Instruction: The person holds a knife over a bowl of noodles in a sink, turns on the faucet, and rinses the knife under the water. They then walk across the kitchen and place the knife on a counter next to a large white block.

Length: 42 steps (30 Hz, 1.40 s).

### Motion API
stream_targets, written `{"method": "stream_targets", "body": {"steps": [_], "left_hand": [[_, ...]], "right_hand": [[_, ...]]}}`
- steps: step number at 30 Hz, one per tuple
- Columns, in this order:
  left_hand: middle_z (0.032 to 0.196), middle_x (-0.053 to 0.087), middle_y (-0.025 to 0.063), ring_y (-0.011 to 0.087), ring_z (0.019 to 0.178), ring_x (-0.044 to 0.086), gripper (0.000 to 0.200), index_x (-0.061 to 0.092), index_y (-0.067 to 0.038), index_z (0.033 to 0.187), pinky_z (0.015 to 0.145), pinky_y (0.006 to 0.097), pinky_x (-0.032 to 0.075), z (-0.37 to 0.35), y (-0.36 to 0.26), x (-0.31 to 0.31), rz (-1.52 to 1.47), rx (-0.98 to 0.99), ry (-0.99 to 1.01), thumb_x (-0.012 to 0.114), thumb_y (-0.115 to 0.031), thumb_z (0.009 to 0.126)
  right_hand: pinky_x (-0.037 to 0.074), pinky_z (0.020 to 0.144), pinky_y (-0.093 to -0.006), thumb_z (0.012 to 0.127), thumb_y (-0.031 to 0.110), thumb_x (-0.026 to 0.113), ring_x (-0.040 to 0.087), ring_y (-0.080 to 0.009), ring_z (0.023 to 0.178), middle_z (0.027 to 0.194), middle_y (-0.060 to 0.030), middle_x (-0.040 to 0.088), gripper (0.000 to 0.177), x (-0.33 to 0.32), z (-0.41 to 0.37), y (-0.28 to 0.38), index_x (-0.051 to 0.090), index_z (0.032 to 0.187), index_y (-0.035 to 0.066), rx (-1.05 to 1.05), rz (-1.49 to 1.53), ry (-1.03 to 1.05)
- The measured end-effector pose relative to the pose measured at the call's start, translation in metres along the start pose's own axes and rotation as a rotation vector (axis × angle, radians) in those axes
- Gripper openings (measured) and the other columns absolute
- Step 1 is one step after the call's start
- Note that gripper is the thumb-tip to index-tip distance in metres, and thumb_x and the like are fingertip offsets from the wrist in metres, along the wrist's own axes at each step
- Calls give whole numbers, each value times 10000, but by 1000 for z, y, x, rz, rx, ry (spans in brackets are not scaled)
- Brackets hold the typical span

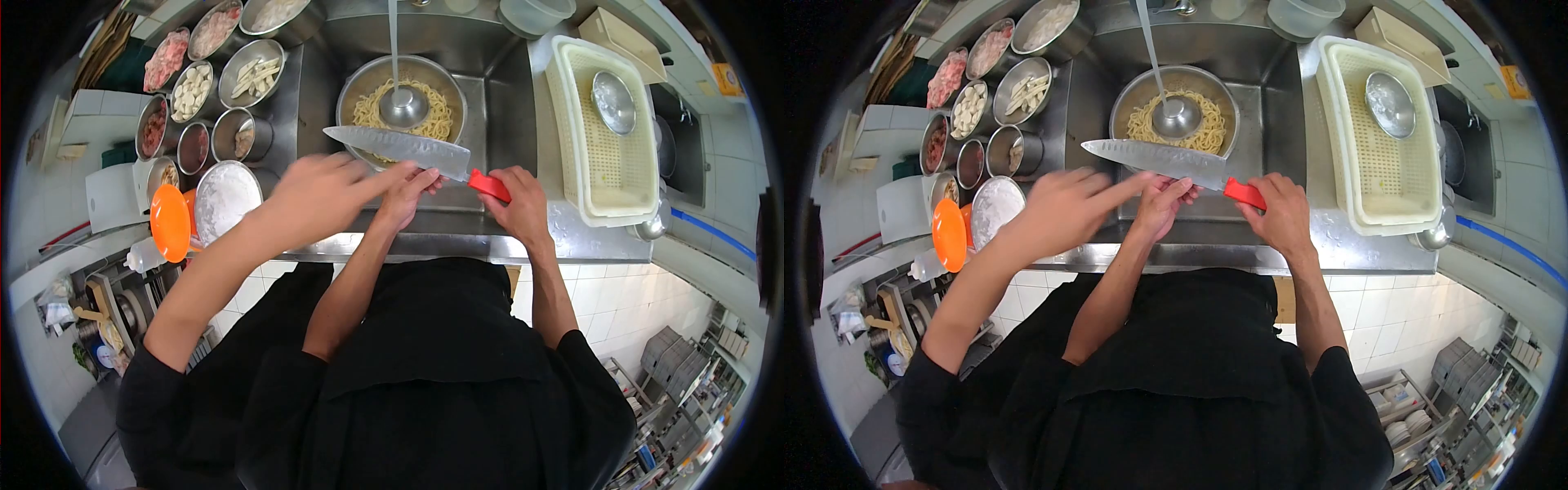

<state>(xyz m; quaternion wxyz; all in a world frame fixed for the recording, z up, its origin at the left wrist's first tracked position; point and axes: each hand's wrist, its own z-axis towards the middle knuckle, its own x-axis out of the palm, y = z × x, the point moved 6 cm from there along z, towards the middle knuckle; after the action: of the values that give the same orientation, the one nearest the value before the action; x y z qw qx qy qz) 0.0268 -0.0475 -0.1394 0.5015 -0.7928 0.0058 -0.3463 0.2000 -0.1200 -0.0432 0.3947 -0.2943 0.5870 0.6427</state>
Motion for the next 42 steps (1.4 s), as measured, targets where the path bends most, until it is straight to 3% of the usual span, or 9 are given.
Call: {"method": "stream_targets", "body": {"steps": [5,13,16,23,25,31,42], "left_hand": [[870,675,81,99,722,567,154,645,2,947,662,246,453,0,0,6,-3,-40,3,607,-126,869],[939,675,81,113,846,606,228,627,14,1055,739,262,468,-14,-35,32,311,-64,67,592,-141,891],[967,672,86,131,922,612,234,620,18,1070,791,270,477,-22,-50,39,232,-39,92,584,-140,901],[984,667,127,145,908,617,251,592,48,1106,805,268,486,-34,-61,40,196,-8,88,547,-103,911],[1014,667,111,160,957,618,250,611,20,1124,857,279,483,-31,-66,43,279,15,213,568,-58,890],[1020,656,156,175,916,624,287,603,59,1131,822,270,489,-29,-67,45,449,186,333,575,10,849],[998,668,146,159,899,613,283,604,48,1139,803,273,485,-31,-65,40,437,163,313,575,-58,879]], "right_hand": [[427,705,-384,663,119,727,571,-273,833,905,-80,591,326,1,1,-2,614,967,76,-31,15,-25],[412,728,-384,629,45,680,554,-280,869,953,-81,592,373,-1,-2,-3,585,989,83,-14,56,-88],[403,724,-379,606,34,686,546,-275,861,961,-73,593,379,-10,-3,5,584,967,90,-91,46,-201],[386,741,-377,573,-23,698,547,-257,863,930,-58,590,383,-28,0,20,586,919,98,-207,19,-356],[390,748,-374,569,-44,699,553,-256,866,913,-61,593,382,-33,0,24,585,906,94,-228,7,-386],[379,762,-389,558,-29,701,536,-254,882,916,-37,569,390,-38,-3,27,576,892,127,-264,-66,-446],[383,776,-394,567,-20,699,535,-255,894,924,-33,572,370,-34,-2,28,585,887,125,-269,-67,-434]]}}
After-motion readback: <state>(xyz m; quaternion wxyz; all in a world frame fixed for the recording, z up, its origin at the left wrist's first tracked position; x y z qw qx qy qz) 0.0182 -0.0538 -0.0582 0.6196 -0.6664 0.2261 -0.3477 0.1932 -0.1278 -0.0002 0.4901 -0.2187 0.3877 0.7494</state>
